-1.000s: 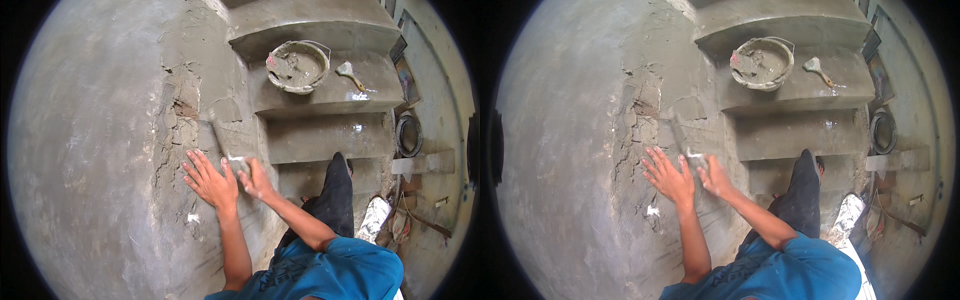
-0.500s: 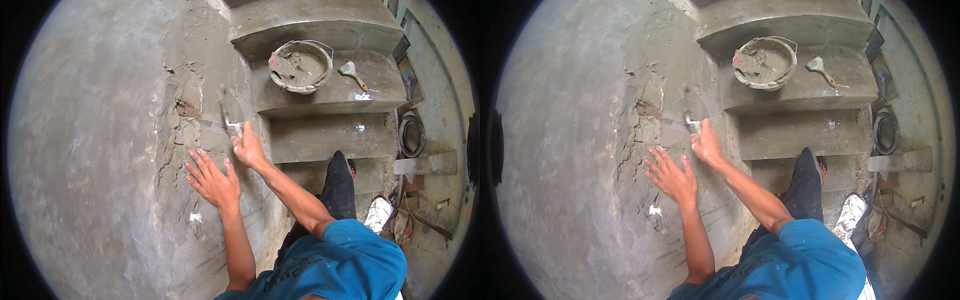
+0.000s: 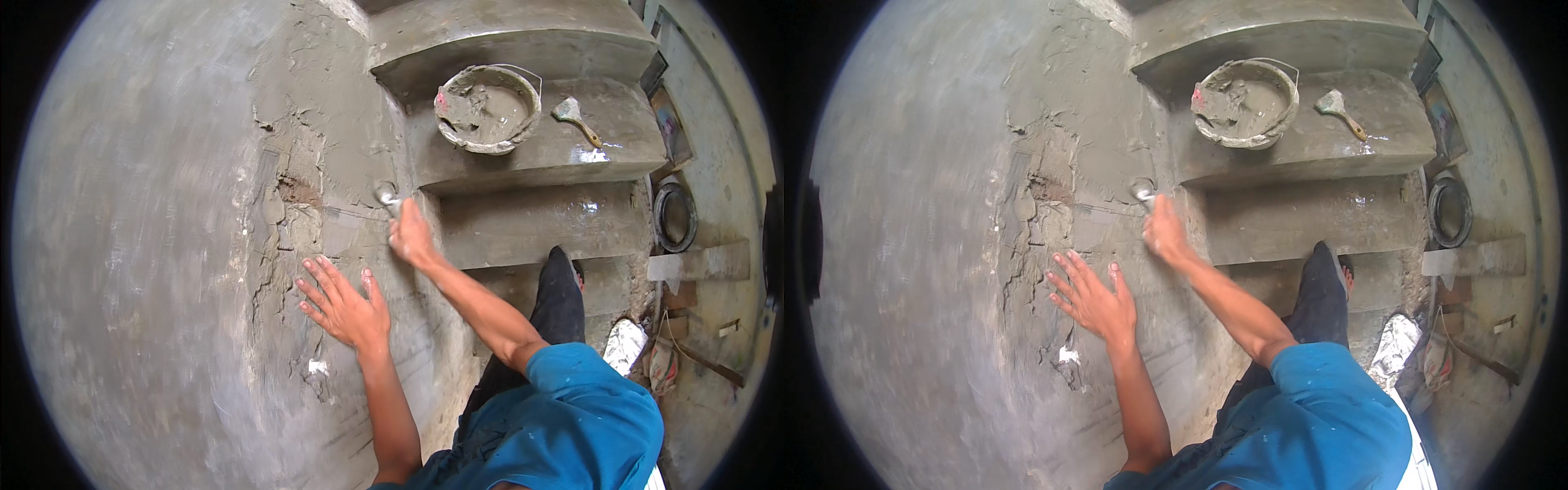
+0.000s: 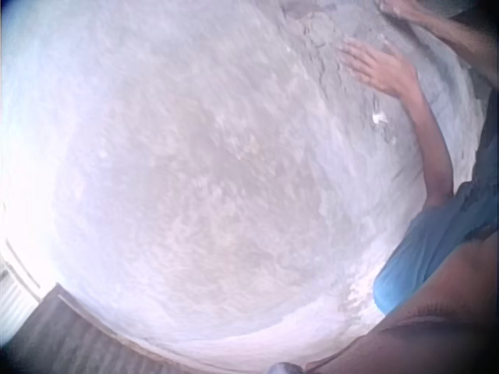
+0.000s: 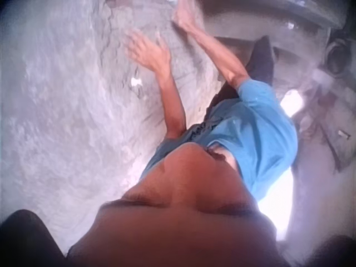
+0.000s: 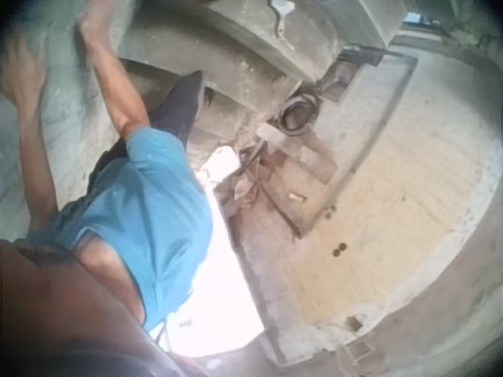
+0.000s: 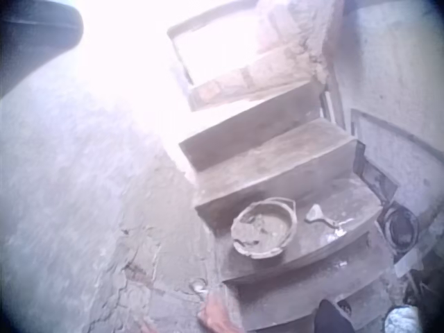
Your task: The person applies wet cement to a curved wall using a trowel and a bucket. They repeatedly scoop cement from the bucket and spread it onto the wall surface, smoothing it with the trowel.
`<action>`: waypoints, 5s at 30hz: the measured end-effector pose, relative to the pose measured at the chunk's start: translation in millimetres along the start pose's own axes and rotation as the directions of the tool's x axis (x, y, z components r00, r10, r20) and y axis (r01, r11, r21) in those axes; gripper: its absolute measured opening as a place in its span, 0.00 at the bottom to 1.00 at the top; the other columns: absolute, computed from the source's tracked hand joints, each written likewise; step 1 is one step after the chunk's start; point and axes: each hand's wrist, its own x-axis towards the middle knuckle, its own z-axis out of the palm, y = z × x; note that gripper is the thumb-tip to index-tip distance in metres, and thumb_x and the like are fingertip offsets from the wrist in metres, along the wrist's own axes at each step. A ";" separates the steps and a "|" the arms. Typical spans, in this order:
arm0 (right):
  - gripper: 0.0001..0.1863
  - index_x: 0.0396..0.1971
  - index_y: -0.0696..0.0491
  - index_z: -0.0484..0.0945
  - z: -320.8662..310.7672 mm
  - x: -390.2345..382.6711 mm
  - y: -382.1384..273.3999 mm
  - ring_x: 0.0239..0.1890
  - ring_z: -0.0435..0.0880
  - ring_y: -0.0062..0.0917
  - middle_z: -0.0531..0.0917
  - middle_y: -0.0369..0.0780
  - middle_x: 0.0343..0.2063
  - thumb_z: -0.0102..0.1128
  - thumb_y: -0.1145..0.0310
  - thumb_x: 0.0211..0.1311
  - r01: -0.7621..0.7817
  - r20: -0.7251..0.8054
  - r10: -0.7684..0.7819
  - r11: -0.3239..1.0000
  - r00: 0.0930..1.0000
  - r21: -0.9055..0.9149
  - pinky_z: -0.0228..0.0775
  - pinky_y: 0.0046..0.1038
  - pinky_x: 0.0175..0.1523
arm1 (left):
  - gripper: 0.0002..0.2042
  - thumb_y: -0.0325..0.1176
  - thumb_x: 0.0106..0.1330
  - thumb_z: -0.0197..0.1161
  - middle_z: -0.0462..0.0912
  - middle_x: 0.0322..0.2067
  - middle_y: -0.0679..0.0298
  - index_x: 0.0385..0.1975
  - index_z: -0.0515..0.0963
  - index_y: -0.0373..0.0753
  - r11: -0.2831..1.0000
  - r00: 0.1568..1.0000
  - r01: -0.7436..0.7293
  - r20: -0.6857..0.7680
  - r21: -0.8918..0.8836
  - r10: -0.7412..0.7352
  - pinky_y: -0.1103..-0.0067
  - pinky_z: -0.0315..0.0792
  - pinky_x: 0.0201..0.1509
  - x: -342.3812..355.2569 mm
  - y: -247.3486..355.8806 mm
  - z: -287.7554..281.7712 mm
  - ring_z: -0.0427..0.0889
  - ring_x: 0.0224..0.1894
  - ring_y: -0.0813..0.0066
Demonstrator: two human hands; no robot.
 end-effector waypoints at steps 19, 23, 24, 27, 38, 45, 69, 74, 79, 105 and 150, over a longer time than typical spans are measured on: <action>0.22 0.50 0.58 0.64 -3.8 30.4 39.7 0.32 0.86 0.49 0.84 0.56 0.32 0.68 0.65 0.68 -0.033 0.011 0.031 0.969 0.999 0.243 0.76 0.48 0.39 | 0.40 0.57 0.77 0.53 0.47 0.85 0.61 0.83 0.53 0.42 1.000 1.000 0.018 0.006 0.021 -0.019 0.53 0.28 0.86 -0.1 -0.1 2.7 0.39 0.86 0.50; 0.21 0.52 0.59 0.66 -9.4 5.3 -7.0 0.43 0.83 0.63 0.83 0.61 0.41 0.65 0.65 0.69 0.147 -0.055 -0.139 0.970 0.989 0.194 0.75 0.53 0.50 | 0.40 0.58 0.78 0.51 0.48 0.85 0.61 0.83 0.54 0.42 1.000 1.000 0.005 -0.019 0.013 -0.005 0.54 0.26 0.85 -0.5 -0.1 3.6 0.39 0.86 0.51; 0.21 0.52 0.60 0.67 -7.8 -5.8 -18.9 0.43 0.83 0.63 0.82 0.62 0.43 0.65 0.66 0.70 0.172 -0.059 -0.164 0.969 0.985 0.175 0.75 0.54 0.50 | 0.40 0.59 0.78 0.50 0.48 0.85 0.61 0.83 0.54 0.42 1.000 1.000 0.001 -0.023 0.009 -0.001 0.54 0.26 0.85 -0.7 -0.2 3.4 0.38 0.86 0.51; 0.22 0.55 0.63 0.68 -3.0 -50.7 -42.4 0.43 0.84 0.61 0.81 0.62 0.45 0.65 0.68 0.70 0.315 -0.096 -0.302 0.931 0.949 0.187 0.77 0.54 0.49 | 0.40 0.59 0.79 0.48 0.49 0.84 0.57 0.82 0.54 0.39 1.000 1.000 -0.011 -0.013 -0.028 0.010 0.52 0.27 0.85 -1.4 -2.1 2.3 0.39 0.86 0.48; 0.29 0.57 0.61 0.67 4.4 -78.2 49.4 0.43 0.86 0.58 0.84 0.60 0.43 0.69 0.61 0.66 -0.089 -0.121 0.117 0.973 0.986 0.211 0.77 0.52 0.49 | 0.43 0.65 0.80 0.40 0.54 0.82 0.45 0.79 0.59 0.31 0.851 0.981 -0.141 -0.184 -0.506 0.054 0.50 0.32 0.84 -11.3 -17.8 -3.1 0.47 0.84 0.43; 0.24 0.55 0.59 0.66 5.8 -55.9 19.3 0.45 0.84 0.65 0.83 0.64 0.40 0.67 0.64 0.68 -0.017 0.010 0.014 0.969 1.000 0.248 0.76 0.53 0.50 | 0.45 0.68 0.80 0.34 0.53 0.82 0.46 0.80 0.57 0.32 0.844 0.981 -0.160 -0.178 -0.512 0.077 0.49 0.30 0.85 -10.4 -18.4 -3.1 0.46 0.85 0.45; 0.28 0.60 0.62 0.66 2.2 -164.1 80.0 0.42 0.84 0.60 0.81 0.62 0.47 0.69 0.65 0.69 0.125 -0.011 -0.125 0.980 0.992 0.153 0.78 0.48 0.46 | 0.47 0.67 0.80 0.33 0.63 0.75 0.34 0.74 0.65 0.22 0.681 0.937 -0.274 -0.347 -0.679 0.032 0.46 0.50 0.82 -38.6 -36.2 -21.6 0.60 0.79 0.32; 0.29 0.60 0.61 0.66 28.2 -183.4 53.5 0.44 0.84 0.61 0.82 0.62 0.45 0.68 0.62 0.70 0.139 0.085 -0.158 0.971 0.984 0.195 0.77 0.51 0.50 | 0.44 0.63 0.80 0.37 0.65 0.74 0.31 0.72 0.67 0.21 0.642 0.931 -0.291 -0.366 -0.709 0.019 0.45 0.51 0.81 -46.9 -33.1 -21.7 0.62 0.77 0.30; 0.29 0.61 0.63 0.66 -24.7 -250.3 60.5 0.49 0.84 0.62 0.82 0.62 0.48 0.64 0.59 0.73 0.051 0.312 -0.130 0.967 0.941 0.250 0.76 0.53 0.54 | 0.43 0.62 0.80 0.37 0.65 0.74 0.32 0.71 0.67 0.21 0.621 0.939 -0.271 -0.344 -0.736 0.002 0.47 0.53 0.81 -52.6 -32.5 -19.6 0.62 0.77 0.31; 0.25 0.56 0.61 0.72 -170.7 -154.7 -6.0 0.38 0.89 0.42 0.87 0.56 0.37 0.70 0.64 0.65 -0.096 0.255 0.138 0.981 0.957 -0.170 0.80 0.42 0.46 | 0.34 0.52 0.80 0.52 0.75 0.69 0.39 0.70 0.71 0.25 0.263 0.992 0.048 0.014 -0.964 -0.128 0.56 0.65 0.77 -164.0 -12.6 -10.5 0.74 0.71 0.40; 0.09 0.31 0.46 0.93 -344.2 284.9 -62.2 0.40 0.93 0.32 0.93 0.39 0.34 0.64 0.65 0.64 0.424 0.430 -0.050 -0.099 0.902 -0.900 0.79 0.37 0.36 | 0.13 0.34 0.63 0.72 0.90 0.43 0.45 0.45 0.88 0.35 0.736 0.907 0.152 0.390 -0.659 0.162 0.57 0.83 0.55 242.4 303.1 127.1 0.90 0.48 0.43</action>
